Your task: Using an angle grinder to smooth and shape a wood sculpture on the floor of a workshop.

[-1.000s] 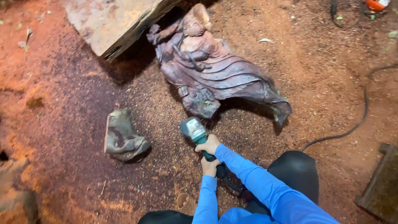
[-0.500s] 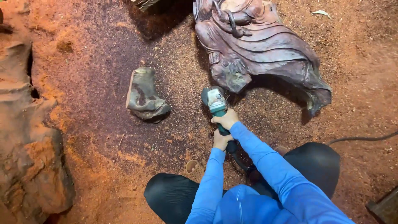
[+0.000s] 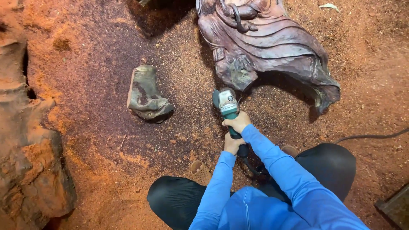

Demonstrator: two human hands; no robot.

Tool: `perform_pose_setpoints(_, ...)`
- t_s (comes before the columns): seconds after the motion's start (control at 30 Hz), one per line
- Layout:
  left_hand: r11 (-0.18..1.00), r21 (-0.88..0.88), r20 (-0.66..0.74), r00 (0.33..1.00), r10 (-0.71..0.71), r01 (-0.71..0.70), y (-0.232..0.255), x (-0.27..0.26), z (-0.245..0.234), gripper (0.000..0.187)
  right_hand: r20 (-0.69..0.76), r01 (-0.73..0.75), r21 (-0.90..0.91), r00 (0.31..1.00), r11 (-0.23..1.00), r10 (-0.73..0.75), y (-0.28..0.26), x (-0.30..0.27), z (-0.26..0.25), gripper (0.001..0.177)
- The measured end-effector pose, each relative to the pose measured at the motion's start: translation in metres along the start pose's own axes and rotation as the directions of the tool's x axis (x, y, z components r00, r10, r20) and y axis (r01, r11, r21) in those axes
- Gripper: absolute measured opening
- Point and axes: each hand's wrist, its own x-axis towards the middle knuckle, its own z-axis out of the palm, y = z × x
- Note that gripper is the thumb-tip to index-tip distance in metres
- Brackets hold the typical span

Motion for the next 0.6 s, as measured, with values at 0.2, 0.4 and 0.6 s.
perform_pose_setpoints(0.2, 0.991, 0.076, 0.12, 0.988, 0.099, -0.108, 0.01, -0.009, 0.012, 0.063, -0.074, 0.02, 0.102, 0.997, 0.995, -0.012, 0.005, -0.013, -0.017, 0.062)
perform_pose_setpoints(0.4, 0.999, 0.03, 0.056, 0.998, 0.01, -0.012, -0.008, -0.018, 0.019, 0.063, -0.032, 0.018, 0.047, 0.999, 0.999, -0.017, 0.015, -0.019, -0.024, 0.068)
perform_pose_setpoints(0.6, 0.995, 0.1, 0.053, 0.999, -0.013, 0.007, -0.025, -0.012, 0.019, 0.059, -0.031, -0.012, 0.062, 0.999, 0.998, 0.014, 0.029, -0.004, -0.018, 0.059)
